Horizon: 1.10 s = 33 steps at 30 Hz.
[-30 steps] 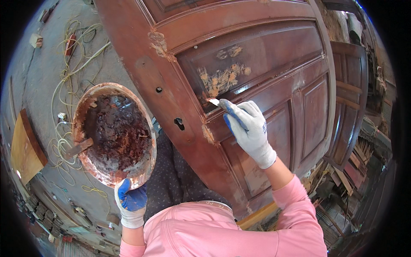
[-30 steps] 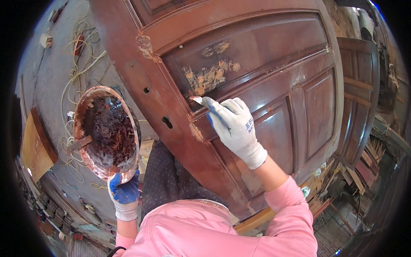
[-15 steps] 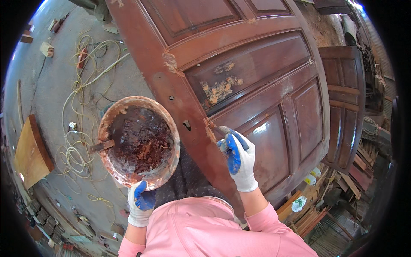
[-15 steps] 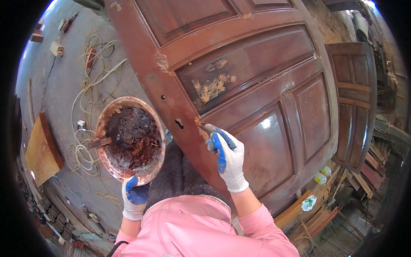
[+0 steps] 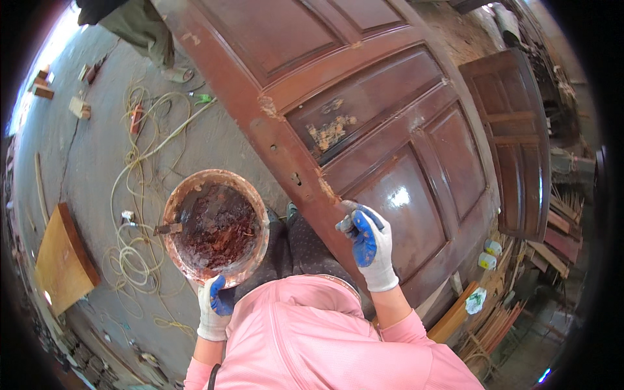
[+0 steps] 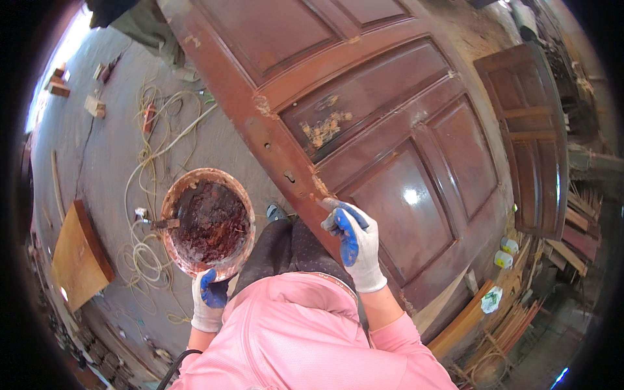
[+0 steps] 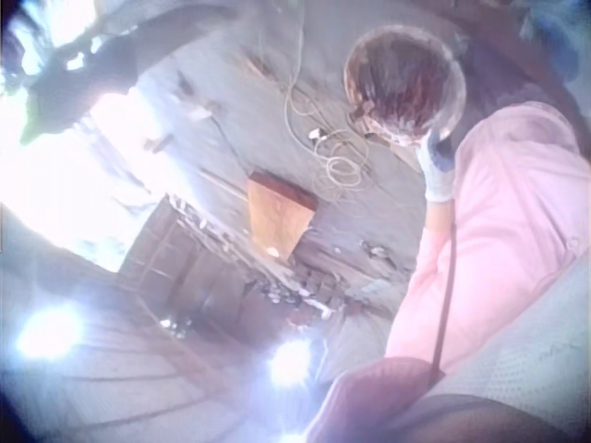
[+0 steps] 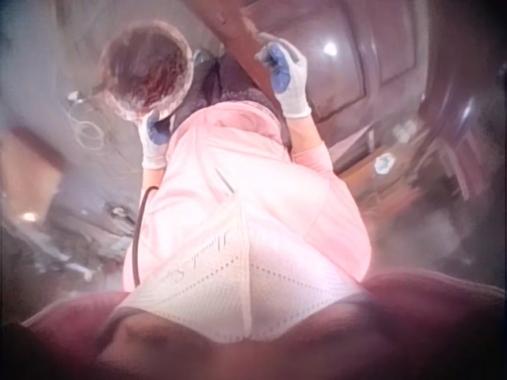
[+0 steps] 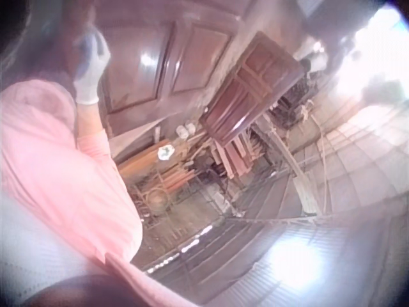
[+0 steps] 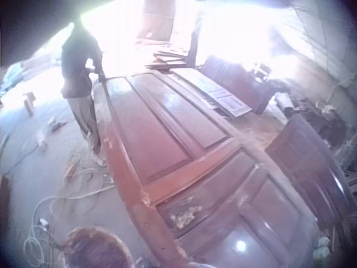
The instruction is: The person applies glue to a damaged area on a wooden door and then uses a putty knife to fill the area with a dark paste. The person smooths the paste into the damaged area.
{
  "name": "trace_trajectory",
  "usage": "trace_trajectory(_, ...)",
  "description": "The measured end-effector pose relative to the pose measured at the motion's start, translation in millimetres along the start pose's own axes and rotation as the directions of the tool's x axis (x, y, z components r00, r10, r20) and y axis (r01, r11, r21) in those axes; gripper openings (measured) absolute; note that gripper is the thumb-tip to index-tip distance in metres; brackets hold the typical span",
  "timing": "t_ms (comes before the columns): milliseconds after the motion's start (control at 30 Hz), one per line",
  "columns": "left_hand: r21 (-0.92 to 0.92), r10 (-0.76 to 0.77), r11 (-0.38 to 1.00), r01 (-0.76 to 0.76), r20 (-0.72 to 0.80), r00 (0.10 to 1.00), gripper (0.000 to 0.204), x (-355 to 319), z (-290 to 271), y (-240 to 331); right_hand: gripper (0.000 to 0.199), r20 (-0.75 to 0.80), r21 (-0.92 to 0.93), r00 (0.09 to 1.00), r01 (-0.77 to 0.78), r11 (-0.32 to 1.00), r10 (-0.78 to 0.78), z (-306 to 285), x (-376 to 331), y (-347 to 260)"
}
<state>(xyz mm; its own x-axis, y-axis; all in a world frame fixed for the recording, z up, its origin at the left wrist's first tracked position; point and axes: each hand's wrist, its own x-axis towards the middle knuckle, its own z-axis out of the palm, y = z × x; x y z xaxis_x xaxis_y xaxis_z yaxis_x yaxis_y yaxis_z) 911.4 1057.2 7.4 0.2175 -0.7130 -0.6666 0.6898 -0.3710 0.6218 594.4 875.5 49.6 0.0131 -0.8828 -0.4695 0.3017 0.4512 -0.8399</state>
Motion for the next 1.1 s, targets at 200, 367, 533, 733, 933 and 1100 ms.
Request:
trace_trajectory(200,0.292,0.174,0.934,-0.205,0.127,0.976,0.017,6.1,-8.1,2.0,0.038,0.025,0.154,1.000,-0.002,0.988,-0.002,2.2,-30.0,10.6)
trace_trajectory(367,0.682,0.410,0.365,-0.634,0.494,0.767,0.037,2.6,-12.9,7.6,0.038,0.024,0.174,0.999,0.039,0.984,-0.043,8.3,-65.8,0.8)
trace_trajectory(533,0.584,0.301,0.001,-0.812,0.774,0.557,0.045,-12.8,24.0,29.7,0.038,-0.046,0.138,0.994,0.104,0.985,-0.098,18.7,-105.7,-23.9)
trace_trajectory(733,0.528,0.119,0.012,-0.849,0.843,0.525,0.051,-26.5,52.4,11.1,0.041,-0.123,0.224,0.979,0.186,0.957,-0.161,-17.5,-151.6,-24.0)
trace_trajectory(933,0.475,-0.026,-0.029,-0.879,0.879,0.476,0.051,-51.6,75.3,1.5,0.040,-0.205,0.310,0.967,0.214,0.927,-0.154,-77.3,-205.3,-8.2)
trace_trajectory(1100,0.672,-0.112,0.576,-0.465,0.629,0.770,0.049,-32.3,57.8,21.8,0.042,-0.294,0.372,0.951,0.206,0.905,-0.096,-30.3,-214.3,-4.7)
